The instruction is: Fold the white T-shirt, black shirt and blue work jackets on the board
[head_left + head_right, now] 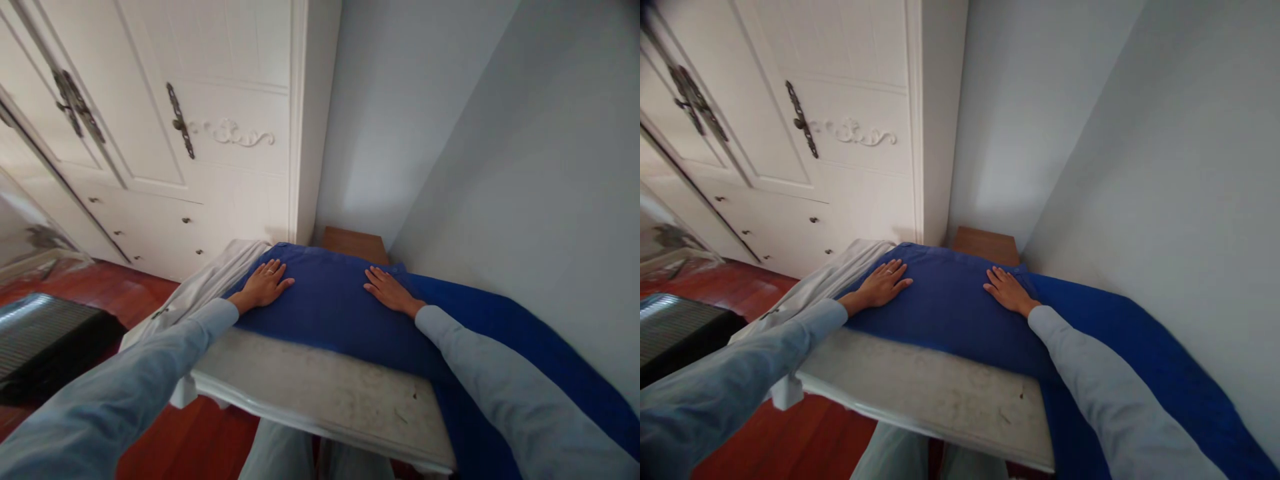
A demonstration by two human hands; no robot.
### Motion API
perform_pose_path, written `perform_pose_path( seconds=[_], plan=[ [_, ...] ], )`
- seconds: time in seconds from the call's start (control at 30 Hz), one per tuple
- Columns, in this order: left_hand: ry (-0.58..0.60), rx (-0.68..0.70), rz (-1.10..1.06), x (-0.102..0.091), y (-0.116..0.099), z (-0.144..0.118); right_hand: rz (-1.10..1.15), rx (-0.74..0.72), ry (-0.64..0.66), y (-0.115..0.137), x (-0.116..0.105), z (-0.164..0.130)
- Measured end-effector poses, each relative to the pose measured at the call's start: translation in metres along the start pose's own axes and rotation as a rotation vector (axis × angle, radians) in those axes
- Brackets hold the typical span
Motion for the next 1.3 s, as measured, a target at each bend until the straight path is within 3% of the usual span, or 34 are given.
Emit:
perform_pose_path(
  seconds=[0.17, 0.4, 0.47, 0.6, 0.67, 0.77, 0.97, 1.1, 1.2, 1.3],
  plan=[
    [-0.072, -0.148, 0.011, -0.01, 0.032, -0.019, -0.014, 0.01, 0.017, 0.0, -0.002, -0.003],
    [-0.11, -0.09, -0.009, -0.017, 0.032, -0.026, -0.068, 0.169, 0.077, 0.006, -0.009, -0.007],
    [-0.101, -0.081, 0.006, -0.018, 0.029, -0.026, -0.039, 0.141, 0.025, 0.033, -0.017, -0.017],
    [-0.066, -0.089, 0.031, -0.017, 0.029, -0.025, 0.042, -0.199, -0.043, 0.12, -0.025, -0.056],
    [-0.054, -0.098, 0.031, -0.016, 0.031, -0.025, 0.046, -0.287, -0.029, 0.138, -0.024, -0.078],
    [-0.037, -0.104, 0.032, -0.014, 0.032, -0.023, 0.029, -0.237, 0.003, 0.115, -0.022, -0.103],
    [-0.035, -0.111, 0.035, -0.013, 0.034, -0.022, -0.068, -0.04, 0.083, 0.009, -0.024, -0.14],
    [-0.041, -0.11, 0.051, -0.012, 0.035, -0.021, -0.06, 0.132, 0.151, -0.043, -0.022, -0.157],
    [-0.052, -0.094, 0.065, -0.011, 0.035, -0.021, -0.055, 0.219, 0.052, -0.045, -0.034, -0.163],
    [-0.056, -0.093, 0.061, -0.011, 0.035, -0.021, -0.07, 0.114, -0.105, 0.004, -0.052, -0.165]
  ],
)
Point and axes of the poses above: each hand's wrist, its own z-axis towards the middle knuckle, its own x-axis out of the palm, y = z × x, the point moved 10 cm from there along z, towards the middle knuckle, and after that the axes turned 7 degrees about -z, right-handed, at the moved point
